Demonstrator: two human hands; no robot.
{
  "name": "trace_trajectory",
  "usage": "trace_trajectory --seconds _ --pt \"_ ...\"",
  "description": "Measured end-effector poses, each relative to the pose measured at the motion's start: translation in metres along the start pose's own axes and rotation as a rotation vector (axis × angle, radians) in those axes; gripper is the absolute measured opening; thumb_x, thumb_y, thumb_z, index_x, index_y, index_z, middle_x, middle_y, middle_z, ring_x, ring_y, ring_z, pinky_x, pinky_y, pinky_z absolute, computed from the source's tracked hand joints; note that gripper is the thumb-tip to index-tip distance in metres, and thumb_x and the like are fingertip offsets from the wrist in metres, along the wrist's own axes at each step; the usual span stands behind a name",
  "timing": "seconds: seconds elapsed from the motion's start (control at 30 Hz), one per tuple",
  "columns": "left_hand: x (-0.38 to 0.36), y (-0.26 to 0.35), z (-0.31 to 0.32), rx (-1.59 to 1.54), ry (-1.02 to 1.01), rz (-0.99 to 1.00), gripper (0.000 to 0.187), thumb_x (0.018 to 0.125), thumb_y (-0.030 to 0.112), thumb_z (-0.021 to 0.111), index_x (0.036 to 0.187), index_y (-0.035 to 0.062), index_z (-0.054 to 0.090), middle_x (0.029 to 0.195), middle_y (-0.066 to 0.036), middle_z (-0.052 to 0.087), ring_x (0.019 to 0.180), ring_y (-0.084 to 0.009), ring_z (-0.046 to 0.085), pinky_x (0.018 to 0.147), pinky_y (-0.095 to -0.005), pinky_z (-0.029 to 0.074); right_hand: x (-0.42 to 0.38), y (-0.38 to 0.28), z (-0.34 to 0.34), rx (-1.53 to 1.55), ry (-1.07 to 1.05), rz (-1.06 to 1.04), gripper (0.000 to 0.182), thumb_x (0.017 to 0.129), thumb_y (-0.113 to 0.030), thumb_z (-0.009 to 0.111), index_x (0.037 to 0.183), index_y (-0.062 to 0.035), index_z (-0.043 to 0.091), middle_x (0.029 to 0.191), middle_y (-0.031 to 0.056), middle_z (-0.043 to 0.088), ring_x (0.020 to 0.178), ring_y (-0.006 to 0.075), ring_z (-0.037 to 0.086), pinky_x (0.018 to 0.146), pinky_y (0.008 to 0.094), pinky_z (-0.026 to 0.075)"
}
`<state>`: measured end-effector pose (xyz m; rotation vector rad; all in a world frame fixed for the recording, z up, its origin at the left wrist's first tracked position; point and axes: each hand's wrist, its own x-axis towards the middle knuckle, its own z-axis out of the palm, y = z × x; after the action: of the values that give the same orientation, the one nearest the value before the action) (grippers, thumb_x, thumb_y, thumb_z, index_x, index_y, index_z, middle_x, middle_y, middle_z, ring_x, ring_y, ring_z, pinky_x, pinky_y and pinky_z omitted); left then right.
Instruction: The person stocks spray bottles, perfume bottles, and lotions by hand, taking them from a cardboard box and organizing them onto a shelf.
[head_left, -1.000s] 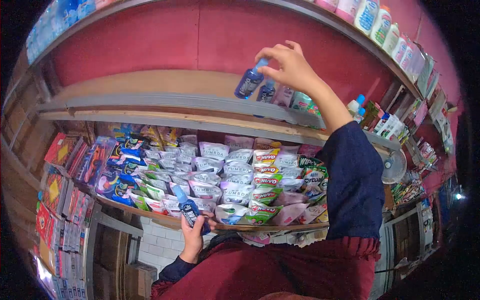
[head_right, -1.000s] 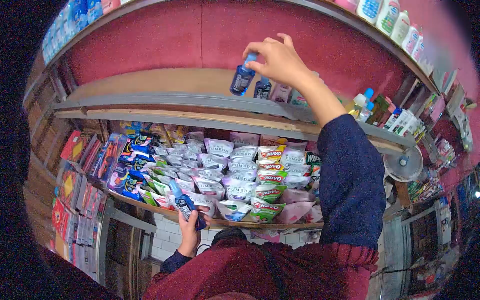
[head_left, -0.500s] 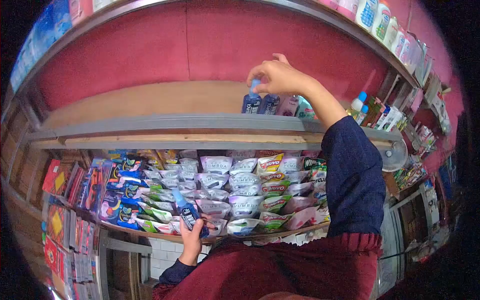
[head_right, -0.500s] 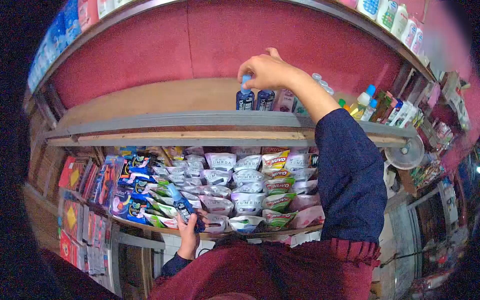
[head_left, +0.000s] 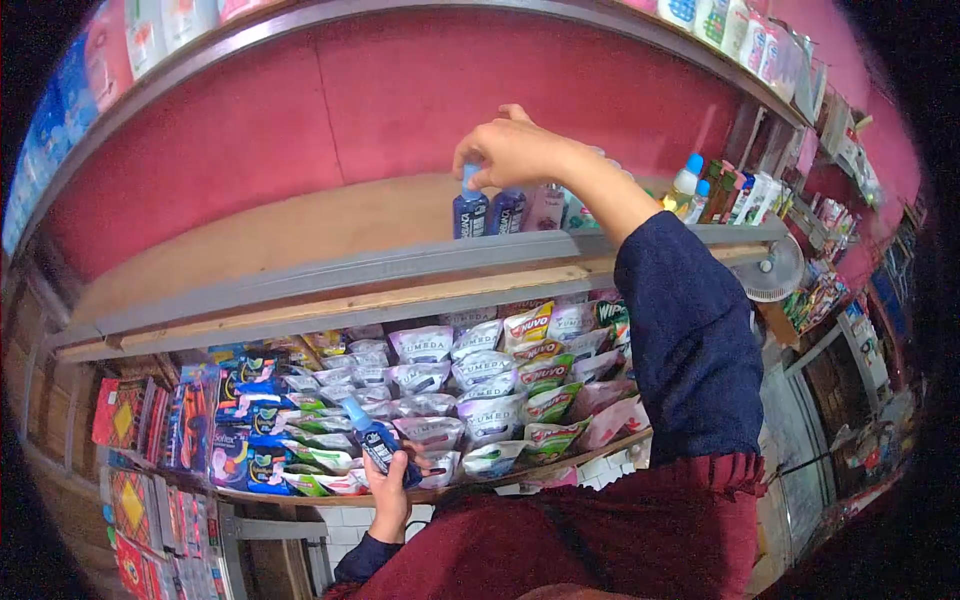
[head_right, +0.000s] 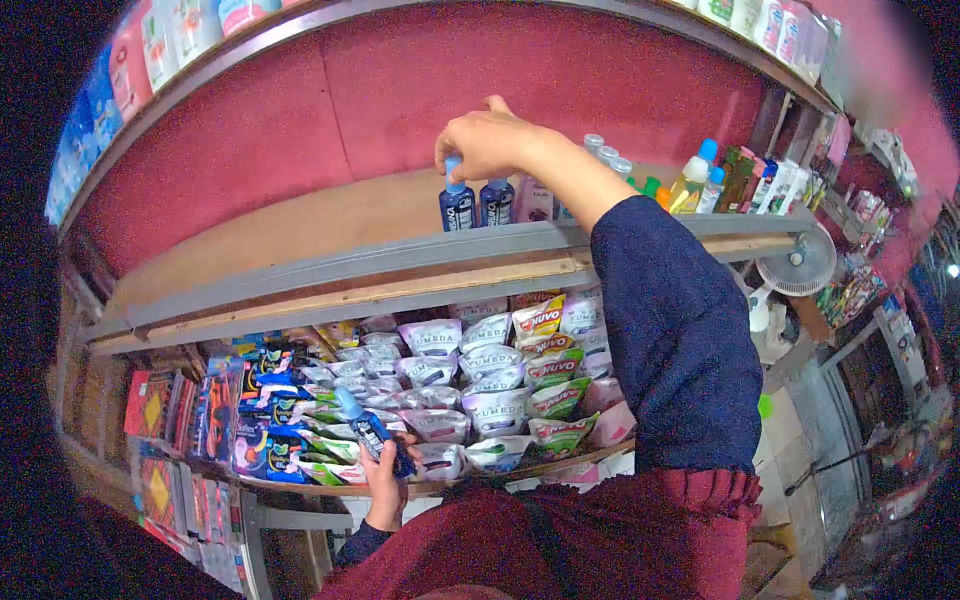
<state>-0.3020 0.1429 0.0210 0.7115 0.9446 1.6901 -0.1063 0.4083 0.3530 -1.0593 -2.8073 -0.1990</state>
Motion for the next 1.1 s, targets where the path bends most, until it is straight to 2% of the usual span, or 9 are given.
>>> trace_trajectory --seconds 0.07,0.27,0.37,0.57,0.87,0.97,1.07,1.1 --pt "0.0 0.0 -0.001 -0.003 -0.006 0.003 0.035 0.086 0.018 0.061 0.112 0.0074 0.04 0.09 -0.014 0.061 0.067 -0.0208 0.063 0.055 -0.0307 0.053 0.001 0.001 0.001 0.0 0.011 0.001 0.026 0.075 -0.024 0.07 0.099 -0.0167 0.066 0.094 0.0079 0.067 0.099 0.0228 0.06 0.106 0.0522 0.017" --pt "0.001 0.001 -0.005 0.023 -0.033 0.022 0.031 0.088 0.015 0.057 0.111 0.0069 0.039 0.09 -0.014 0.061 0.067 -0.0206 0.063 0.055 -0.0306 0.053 0.005 0.006 0.002 0.006 -0.02 0.029 0.027 0.073 -0.025 0.071 0.099 -0.017 0.067 0.091 0.0062 0.068 0.095 0.0211 0.061 0.097 0.0427 0.026" --pt "0.002 0.004 -0.006 0.032 -0.03 0.005 0.031 0.088 0.015 0.057 0.111 0.0067 0.039 0.09 -0.014 0.061 0.067 -0.0206 0.063 0.056 -0.0307 0.053 0.006 0.005 0.003 -0.021 -0.003 0.038 0.028 0.073 -0.025 0.072 0.099 -0.0171 0.067 0.093 0.0067 0.068 0.095 0.0205 0.061 0.094 0.0399 0.027" --pt "0.009 0.004 -0.011 0.003 -0.114 0.016 0.032 0.089 0.02 0.057 0.112 0.0063 0.039 0.089 -0.013 0.06 0.067 -0.0209 0.063 0.058 -0.0309 0.053 0.007 0.009 0.004 0.031 0.057 0.011 0.029 0.071 -0.024 0.073 0.099 -0.018 0.068 0.095 0.0052 0.068 0.096 0.0198 0.061 0.094 0.04 0.027" --pt "0.02 0.016 0.007 -0.049 -0.272 0.019 0.033 0.09 0.026 0.055 0.109 0.0049 0.037 0.086 -0.012 0.059 0.069 -0.0209 0.062 0.06 -0.0317 0.053 -0.001 -0.004 -0.008 -0.013 -0.043 0.103 0.029 0.071 -0.02 0.073 0.1 -0.0186 0.068 0.097 0.0033 0.068 0.097 0.018 0.061 0.096 0.0419 0.026" --pt "0.021 0.019 0.011 -0.031 -0.288 -0.009 0.033 0.09 0.027 0.056 0.107 0.0047 0.038 0.086 -0.012 0.058 0.069 -0.021 0.062 0.061 -0.032 0.053 -0.003 -0.005 -0.006 0.001 0.009 0.099 0.032 0.071 -0.02 0.073 0.103 -0.0184 0.067 0.098 0.0048 0.068 0.097 0.0183 0.062 0.1 0.0433 0.024" --pt "0.025 0.027 0.016 -0.065 -0.344 0.011 0.033 0.089 0.026 0.057 0.106 0.0046 0.038 0.085 -0.013 0.058 0.069 -0.0213 0.061 0.062 -0.0327 0.052 -0.011 -0.012 -0.013 -0.018 0.11 0.067 0.036 0.072 -0.022 0.072 0.106 -0.0163 0.066 0.102 0.0074 0.067 0.099 0.0192 0.061 0.102 0.0425 0.027" --pt "0.027 0.03 0.017 -0.027 -0.361 0.037 0.039 0.088 0.032 0.056 0.108 0.0042 0.037 0.085 -0.013 0.057 0.068 -0.0218 0.061 0.062 -0.0329 0.052 -0.012 -0.014 -0.016 0.005 0.169 0.028 0.037 0.072 -0.023 0.072 0.108 -0.0146 0.066 0.103 0.0082 0.067 0.099 0.0199 0.061 0.1 0.0418 0.03"
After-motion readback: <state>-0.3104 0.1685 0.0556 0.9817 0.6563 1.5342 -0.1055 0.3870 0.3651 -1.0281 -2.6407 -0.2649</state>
